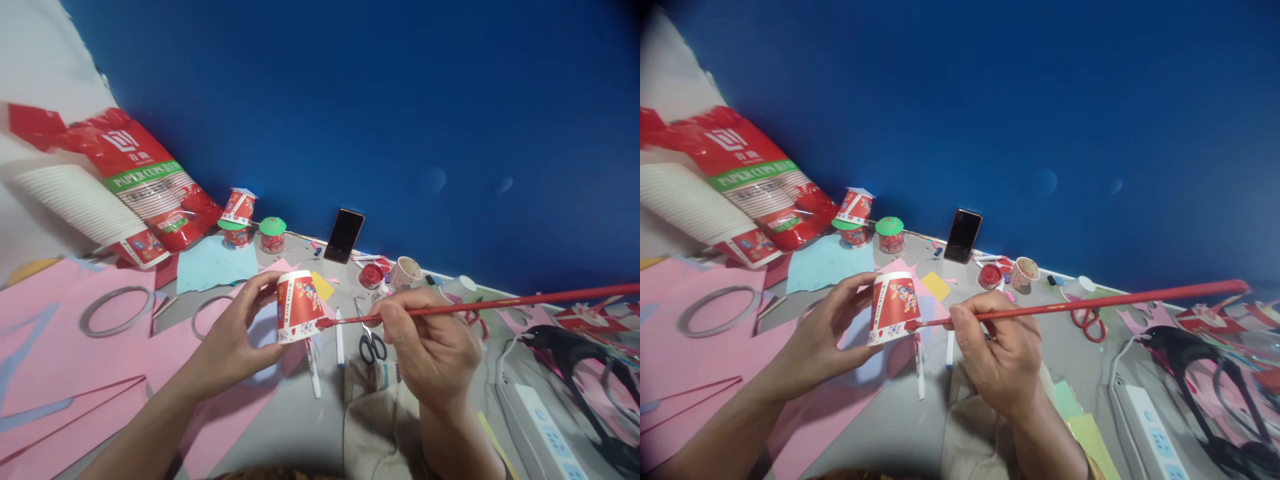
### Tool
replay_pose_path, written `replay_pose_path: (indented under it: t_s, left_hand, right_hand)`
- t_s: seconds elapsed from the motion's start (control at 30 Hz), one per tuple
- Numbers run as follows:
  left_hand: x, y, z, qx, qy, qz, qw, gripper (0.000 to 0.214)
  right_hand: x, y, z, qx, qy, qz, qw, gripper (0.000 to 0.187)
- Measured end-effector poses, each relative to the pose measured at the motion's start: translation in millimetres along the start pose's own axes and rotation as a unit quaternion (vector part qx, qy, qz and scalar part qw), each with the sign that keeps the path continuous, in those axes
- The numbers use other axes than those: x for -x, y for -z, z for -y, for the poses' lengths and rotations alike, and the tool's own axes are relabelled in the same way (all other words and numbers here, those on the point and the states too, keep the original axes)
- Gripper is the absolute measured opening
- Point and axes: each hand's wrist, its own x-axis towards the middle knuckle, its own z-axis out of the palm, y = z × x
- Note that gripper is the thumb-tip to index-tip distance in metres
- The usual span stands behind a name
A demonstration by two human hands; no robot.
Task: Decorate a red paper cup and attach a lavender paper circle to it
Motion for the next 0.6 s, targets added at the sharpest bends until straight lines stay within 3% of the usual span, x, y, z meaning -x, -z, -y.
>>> replay_pose_path:
  t_s: [0.27, 0.6]
  left_hand:
    - [1.0, -0.5, 0.3, -0.003, 0.004, -0.010, 1.000, 0.081]
    - [2.6, 1.3, 2.8, -0.014, 0.006, -0.006, 1.000, 0.081]
  right_hand:
    - [-2.9, 1.8, 1.8, 0.027, 0.026, 0.014, 0.999, 0.023]
    - [-2.7, 1.1, 3.2, 0.009, 0.003, 0.018, 1.000, 0.023]
